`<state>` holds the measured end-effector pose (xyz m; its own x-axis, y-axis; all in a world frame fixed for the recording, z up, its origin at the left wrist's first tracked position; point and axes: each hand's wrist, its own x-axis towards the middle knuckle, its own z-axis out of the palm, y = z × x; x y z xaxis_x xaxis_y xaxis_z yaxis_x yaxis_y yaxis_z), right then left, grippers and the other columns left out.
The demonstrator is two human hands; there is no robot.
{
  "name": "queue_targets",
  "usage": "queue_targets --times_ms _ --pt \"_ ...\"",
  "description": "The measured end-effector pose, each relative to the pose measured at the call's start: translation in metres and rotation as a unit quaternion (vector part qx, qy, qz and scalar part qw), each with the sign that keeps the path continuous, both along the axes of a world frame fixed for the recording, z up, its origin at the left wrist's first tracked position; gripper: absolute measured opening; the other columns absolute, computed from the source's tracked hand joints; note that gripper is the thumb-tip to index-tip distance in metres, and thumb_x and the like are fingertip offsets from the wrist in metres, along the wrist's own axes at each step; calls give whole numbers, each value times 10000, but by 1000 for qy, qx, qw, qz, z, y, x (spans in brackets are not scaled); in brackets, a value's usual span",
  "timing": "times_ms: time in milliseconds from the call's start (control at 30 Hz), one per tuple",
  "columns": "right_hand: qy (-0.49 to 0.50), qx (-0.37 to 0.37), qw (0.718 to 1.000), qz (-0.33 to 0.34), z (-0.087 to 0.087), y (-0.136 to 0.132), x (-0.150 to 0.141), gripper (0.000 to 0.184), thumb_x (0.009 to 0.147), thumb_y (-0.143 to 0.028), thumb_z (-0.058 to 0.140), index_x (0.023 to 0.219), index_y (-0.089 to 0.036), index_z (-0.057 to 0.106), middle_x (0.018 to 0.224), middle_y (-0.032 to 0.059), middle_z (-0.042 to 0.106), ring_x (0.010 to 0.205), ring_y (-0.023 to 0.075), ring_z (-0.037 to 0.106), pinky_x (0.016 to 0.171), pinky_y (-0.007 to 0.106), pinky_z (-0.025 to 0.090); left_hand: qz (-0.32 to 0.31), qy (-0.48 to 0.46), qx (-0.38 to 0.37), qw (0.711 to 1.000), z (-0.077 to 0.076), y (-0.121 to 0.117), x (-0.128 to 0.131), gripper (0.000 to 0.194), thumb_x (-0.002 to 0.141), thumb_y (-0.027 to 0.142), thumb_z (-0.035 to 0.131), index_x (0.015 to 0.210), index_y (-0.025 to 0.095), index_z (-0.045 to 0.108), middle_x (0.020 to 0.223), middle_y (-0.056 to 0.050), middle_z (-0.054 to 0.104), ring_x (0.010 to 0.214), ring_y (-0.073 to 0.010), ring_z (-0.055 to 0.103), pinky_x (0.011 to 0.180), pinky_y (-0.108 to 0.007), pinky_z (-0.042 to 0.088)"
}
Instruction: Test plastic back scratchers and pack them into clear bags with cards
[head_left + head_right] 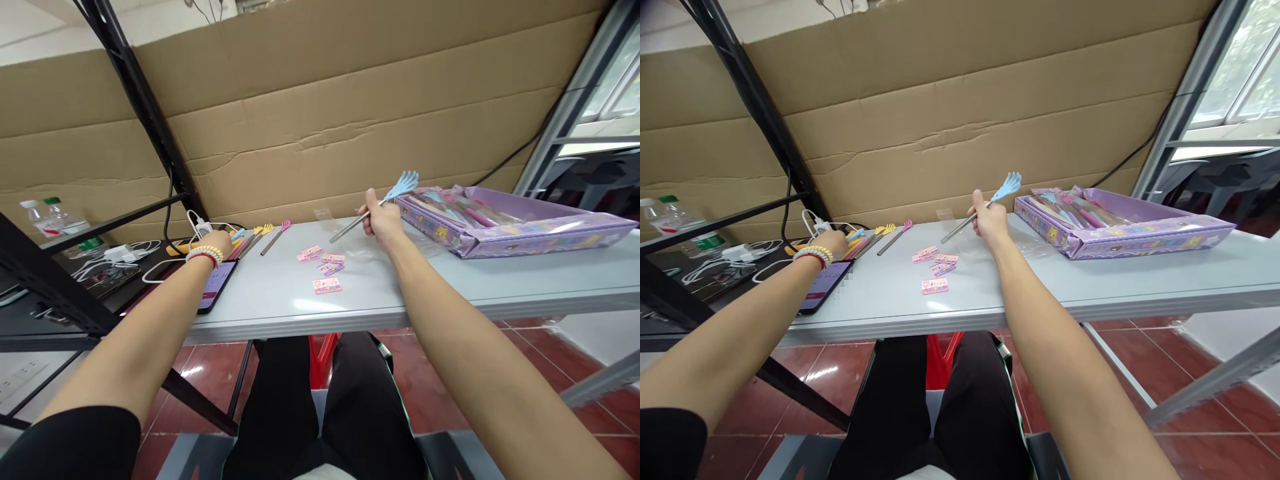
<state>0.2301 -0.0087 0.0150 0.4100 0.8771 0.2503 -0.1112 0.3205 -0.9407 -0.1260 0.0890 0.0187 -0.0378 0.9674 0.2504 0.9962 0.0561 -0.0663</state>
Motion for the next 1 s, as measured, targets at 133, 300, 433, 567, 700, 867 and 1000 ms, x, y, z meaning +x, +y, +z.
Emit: queue_targets --times_ms 133,300,433,567,700,867,1000 --pt "27 -18 994 105 -2 -1 -11 374 792 -490 607 673 -137 566 465 27 569 366 104 519 320 186 314 -78 22 40 996 -1 -31 45 372 868 325 419 1144 88 496 1116 -225 599 1019 -307 596 820 -374 453" --pt "102 -4 994 42 -2 0 -19 361 867 -410 467 621 -152 522 403 15 523 311 98 480 308 188 310 -245 -21 43 968 -10 -59 117 232 908 256 367 1095 168 472 1024 -146 640 957 -253 623 780 -342 444" --pt "138 5 987 -78 -3 4 -10 309 854 -331 408 598 -175 484 365 -12 473 273 82 420 294 179 294 -282 -38 35 958 -18 -67 148 169 887 213 408 1029 171 491 1020 -139 638 937 -237 625 743 -317 445" --pt "168 -18 974 -154 -6 7 0 273 830 -281 383 593 -182 475 342 -30 435 261 76 387 284 173 285 -284 -73 23 956 -26 -66 148 179 853 171 442 1028 174 481 1032 -133 644 943 -247 623 701 -322 448" --pt "146 -36 977 -149 -9 10 0 260 821 -269 387 598 -181 486 336 -26 437 261 80 381 277 177 278 -293 -96 6 951 -30 -65 141 170 861 183 437 1023 184 487 1022 -125 651 934 -240 624 696 -320 441" --pt "58 -51 992 -102 -12 10 -10 266 813 -267 416 577 -175 499 322 -19 434 245 86 370 269 190 268 -319 -102 36 942 -29 -70 144 184 893 237 395 1023 208 521 1043 -97 652 918 -218 616 705 -308 429" --pt "53 -23 991 -118 -11 8 -14 280 817 -290 425 567 -181 485 330 -21 437 250 82 376 285 190 289 -328 -111 69 935 -27 -74 145 213 905 266 367 1001 210 548 1001 -91 657 907 -217 610 695 -305 423"
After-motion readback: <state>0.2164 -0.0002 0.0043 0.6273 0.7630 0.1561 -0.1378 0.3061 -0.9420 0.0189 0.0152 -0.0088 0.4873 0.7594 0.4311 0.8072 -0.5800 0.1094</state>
